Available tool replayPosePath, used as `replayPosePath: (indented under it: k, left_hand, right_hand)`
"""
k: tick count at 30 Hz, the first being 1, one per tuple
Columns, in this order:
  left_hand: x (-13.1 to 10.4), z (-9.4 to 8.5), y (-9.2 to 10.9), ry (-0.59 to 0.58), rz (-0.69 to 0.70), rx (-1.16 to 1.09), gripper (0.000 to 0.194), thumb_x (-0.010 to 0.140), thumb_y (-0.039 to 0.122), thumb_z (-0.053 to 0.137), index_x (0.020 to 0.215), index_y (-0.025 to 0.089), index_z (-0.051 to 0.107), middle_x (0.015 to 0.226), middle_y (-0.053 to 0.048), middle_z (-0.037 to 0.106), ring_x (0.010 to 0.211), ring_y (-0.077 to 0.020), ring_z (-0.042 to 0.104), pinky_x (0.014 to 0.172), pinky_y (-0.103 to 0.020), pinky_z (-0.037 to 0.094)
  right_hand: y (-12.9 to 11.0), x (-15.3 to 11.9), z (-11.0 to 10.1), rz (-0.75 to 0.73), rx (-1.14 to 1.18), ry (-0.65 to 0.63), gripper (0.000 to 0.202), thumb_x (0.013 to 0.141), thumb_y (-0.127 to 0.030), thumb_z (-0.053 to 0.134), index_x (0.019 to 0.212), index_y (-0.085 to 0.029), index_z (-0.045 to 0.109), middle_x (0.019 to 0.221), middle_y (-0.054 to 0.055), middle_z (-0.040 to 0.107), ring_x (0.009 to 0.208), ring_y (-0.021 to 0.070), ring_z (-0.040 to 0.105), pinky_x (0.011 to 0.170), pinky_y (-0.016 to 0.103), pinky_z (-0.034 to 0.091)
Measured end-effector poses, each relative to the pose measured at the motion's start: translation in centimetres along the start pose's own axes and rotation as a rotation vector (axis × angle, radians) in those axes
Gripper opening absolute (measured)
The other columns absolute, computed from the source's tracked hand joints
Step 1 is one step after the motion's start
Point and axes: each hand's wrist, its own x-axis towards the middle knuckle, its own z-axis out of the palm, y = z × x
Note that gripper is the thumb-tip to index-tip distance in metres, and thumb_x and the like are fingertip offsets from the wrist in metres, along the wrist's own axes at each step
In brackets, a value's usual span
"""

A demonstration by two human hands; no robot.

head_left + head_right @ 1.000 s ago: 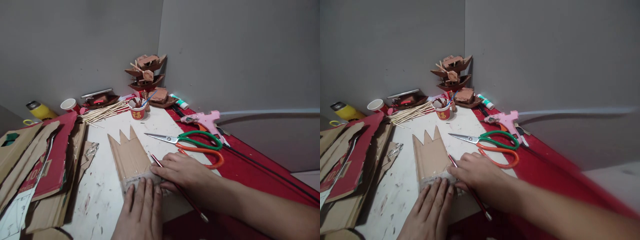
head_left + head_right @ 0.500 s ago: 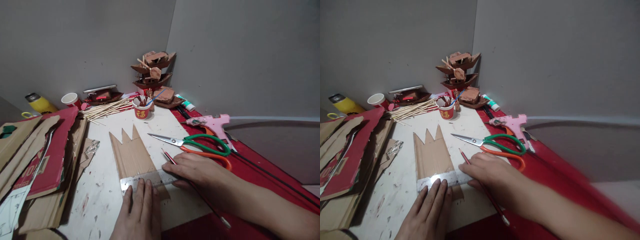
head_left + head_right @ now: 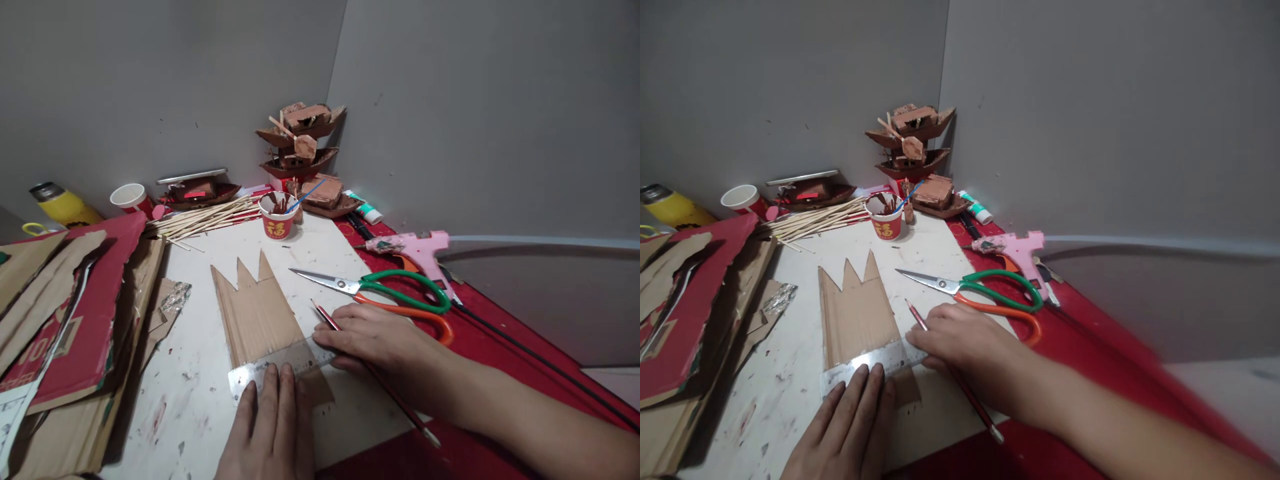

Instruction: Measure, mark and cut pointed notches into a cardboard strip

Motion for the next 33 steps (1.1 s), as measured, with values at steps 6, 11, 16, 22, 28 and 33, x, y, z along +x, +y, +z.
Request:
replayPosePath:
  k: [6,11,16,22,28,33]
  left_hand:
    - [-0.3,-0.1,0.0,-0.026,0.038,0.057,0.039,0.096,0.039,0.048,0.123,0.016,0.066,0.126,-0.008,0.070,0.119,-0.0265,0.060,0.095,-0.039,0.047]
    - [-0.3,-0.4,-0.1,-0.067,0.054,0.088,0.040,0.089,0.018,0.051,0.128,0.015,0.061,0.129,-0.009,0.069,0.121,-0.0279,0.060,0.095,-0.040,0.047]
    - [-0.2,-0.3,0.0,-0.030,0.033,0.071,0.036,0.094,0.021,0.046,0.125,0.014,0.062,0.125,-0.009,0.071,0.117,-0.0270,0.063,0.093,-0.039,0.049]
    - [-0.3,0.1,0.2,0.035,0.019,0.086,0.033,0.094,0.022,0.046,0.122,0.016,0.063,0.119,-0.008,0.074,0.111,-0.0263,0.066,0.092,-0.038,0.049]
    - [-0.4,0.3,0.4,0.061,0.010,0.099,0.031,0.092,0.023,0.049,0.119,0.017,0.064,0.116,-0.008,0.075,0.110,-0.0266,0.067,0.092,-0.037,0.049]
    - [-0.3,0.3,0.4,0.077,0.025,0.112,0.028,0.093,0.022,0.049,0.115,0.016,0.065,0.112,-0.007,0.076,0.105,-0.0246,0.070,0.089,-0.034,0.050]
  right_hand:
    - [0.0,0.1,0.1,0.005,0.023,0.006,0.020,0.096,-0.022,0.056,0.114,-0.021,0.065,0.094,0.009,0.070,0.090,0.0232,0.062,0.080,0.033,0.048]
    - [0.2,0.0,0.5,-0.030,0.033,0.046,0.022,0.098,-0.022,0.052,0.118,-0.018,0.061,0.095,0.011,0.068,0.087,0.0240,0.061,0.078,0.035,0.047]
    - [0.1,-0.2,0.7,-0.032,0.054,0.090,0.025,0.099,-0.023,0.051,0.122,-0.019,0.061,0.094,0.011,0.068,0.085,0.0226,0.062,0.076,0.034,0.047]
    - [0.2,-0.5,1.0,-0.015,0.083,0.113,0.028,0.099,-0.019,0.048,0.122,-0.023,0.064,0.091,0.010,0.069,0.084,0.0217,0.064,0.076,0.032,0.049]
    - [0.2,-0.5,0.9,-0.019,0.152,0.118,0.029,0.098,-0.019,0.048,0.122,-0.025,0.064,0.089,0.009,0.069,0.081,0.0219,0.064,0.074,0.032,0.050]
    - [0.0,-0.5,0.9,0.025,0.203,0.101,0.028,0.100,-0.021,0.046,0.118,-0.028,0.066,0.086,0.006,0.068,0.077,0.0208,0.063,0.069,0.031,0.049]
